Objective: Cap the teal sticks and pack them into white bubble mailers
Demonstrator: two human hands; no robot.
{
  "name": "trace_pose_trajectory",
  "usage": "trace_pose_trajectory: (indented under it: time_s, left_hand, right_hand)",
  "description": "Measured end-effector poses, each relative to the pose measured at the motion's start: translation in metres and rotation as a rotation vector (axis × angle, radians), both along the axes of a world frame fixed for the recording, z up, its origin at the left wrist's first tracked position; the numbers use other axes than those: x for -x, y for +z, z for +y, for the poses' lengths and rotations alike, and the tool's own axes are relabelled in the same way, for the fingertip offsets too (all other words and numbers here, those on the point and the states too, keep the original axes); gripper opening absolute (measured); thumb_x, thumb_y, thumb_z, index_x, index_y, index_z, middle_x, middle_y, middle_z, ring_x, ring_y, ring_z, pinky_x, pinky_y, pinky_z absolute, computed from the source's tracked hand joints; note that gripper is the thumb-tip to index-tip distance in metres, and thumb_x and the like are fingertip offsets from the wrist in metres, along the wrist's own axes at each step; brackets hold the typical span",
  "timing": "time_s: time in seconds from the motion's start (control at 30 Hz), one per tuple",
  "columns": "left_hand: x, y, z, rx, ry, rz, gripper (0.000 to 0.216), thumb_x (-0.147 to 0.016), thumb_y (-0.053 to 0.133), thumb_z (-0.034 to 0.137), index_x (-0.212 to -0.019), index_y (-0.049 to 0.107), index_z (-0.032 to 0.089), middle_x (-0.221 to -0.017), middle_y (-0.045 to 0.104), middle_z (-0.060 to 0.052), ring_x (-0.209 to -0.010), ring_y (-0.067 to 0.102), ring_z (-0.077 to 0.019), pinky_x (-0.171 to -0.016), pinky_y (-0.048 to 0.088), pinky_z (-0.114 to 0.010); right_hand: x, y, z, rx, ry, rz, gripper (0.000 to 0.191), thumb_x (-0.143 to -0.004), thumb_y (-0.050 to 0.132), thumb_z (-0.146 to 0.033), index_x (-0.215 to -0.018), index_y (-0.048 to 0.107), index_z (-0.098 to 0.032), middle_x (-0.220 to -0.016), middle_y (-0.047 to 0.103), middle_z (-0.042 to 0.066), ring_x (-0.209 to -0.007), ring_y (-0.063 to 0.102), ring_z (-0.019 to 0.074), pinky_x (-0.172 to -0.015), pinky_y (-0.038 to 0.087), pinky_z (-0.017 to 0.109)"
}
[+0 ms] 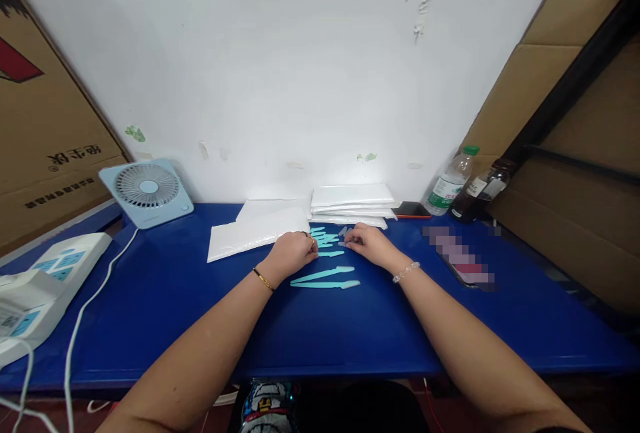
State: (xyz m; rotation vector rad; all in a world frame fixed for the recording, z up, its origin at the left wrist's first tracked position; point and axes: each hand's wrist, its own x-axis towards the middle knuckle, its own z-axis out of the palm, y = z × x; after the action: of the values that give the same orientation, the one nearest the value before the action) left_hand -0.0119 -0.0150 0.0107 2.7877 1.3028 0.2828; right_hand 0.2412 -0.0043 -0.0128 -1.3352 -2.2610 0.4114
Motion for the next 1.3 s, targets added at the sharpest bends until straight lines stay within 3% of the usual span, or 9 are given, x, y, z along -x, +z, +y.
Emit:
trace_pose_trajectory:
  time_s: [0.23,0.77,0.9,1.03,1.13,1.3]
  left_hand:
    - [0.002,0.005,-0.003,0.014,-0.004,0.017,0.024,-0.082,0.049,0.028,-0.072,0.068,0.019,-0.073,0.067,-0.006,-0.064,0.057,-0.0163,-0.061,0.039,-0.026]
    - [-0.002,-0.003,-0.005,0.077,-0.063,-0.059,0.025,-0.086,0.049,0.032,-0.077,0.069,0.021,-0.078,0.069,-0.003,-0.070,0.059,-0.0168,-0.061,0.038,-0.025]
    - [0.003,0.000,-0.001,0.046,0.035,-0.076,0.021,-0.082,0.055,0.037,-0.088,0.068,0.022,-0.088,0.068,-0.004,-0.078,0.060,-0.0188,-0.063,0.040,-0.026]
    - [0.010,0.000,0.005,-0.040,0.125,-0.057,0.023,-0.080,0.058,0.033,-0.097,0.067,0.021,-0.102,0.065,-0.005,-0.090,0.060,-0.0208,-0.071,0.043,-0.027]
    - [0.013,-0.002,0.008,-0.012,0.155,-0.029,0.019,-0.081,0.056,0.032,-0.093,0.066,0.021,-0.096,0.066,-0.005,-0.084,0.061,-0.0192,-0.067,0.042,-0.026]
    - [0.013,0.000,0.009,-0.015,0.164,0.007,0.016,-0.082,0.049,0.020,-0.078,0.065,0.021,-0.084,0.066,-0.003,-0.072,0.059,-0.0160,-0.058,0.036,-0.025]
  right_hand:
    - [-0.007,-0.005,0.000,0.131,-0.035,0.079,0.009,-0.074,0.065,-0.027,-0.076,0.067,-0.018,-0.079,0.059,0.002,-0.065,0.053,0.0126,-0.058,0.040,0.024]
    - [0.015,0.015,-0.019,0.110,0.071,0.112,0.005,-0.072,0.066,-0.022,-0.071,0.070,-0.019,-0.075,0.061,0.003,-0.063,0.055,0.0123,-0.058,0.042,0.024]
    - [-0.014,0.029,-0.016,0.082,-0.108,0.155,0.016,-0.076,0.061,-0.031,-0.077,0.070,-0.018,-0.075,0.065,0.003,-0.064,0.056,0.0137,-0.059,0.042,0.024]
    - [-0.036,0.041,-0.018,0.252,-0.171,-0.006,0.019,-0.070,0.066,-0.036,-0.071,0.067,-0.017,-0.067,0.067,0.002,-0.061,0.058,0.0143,-0.055,0.040,0.022]
    - [-0.029,0.044,-0.024,0.351,-0.134,-0.153,0.022,-0.059,0.074,-0.034,-0.069,0.064,-0.017,-0.066,0.067,0.001,-0.060,0.058,0.0143,-0.050,0.038,0.021]
    - [-0.011,0.038,-0.027,0.256,-0.157,-0.281,0.006,-0.063,0.065,-0.020,-0.067,0.063,-0.017,-0.068,0.067,0.003,-0.059,0.057,0.0142,-0.050,0.036,0.022]
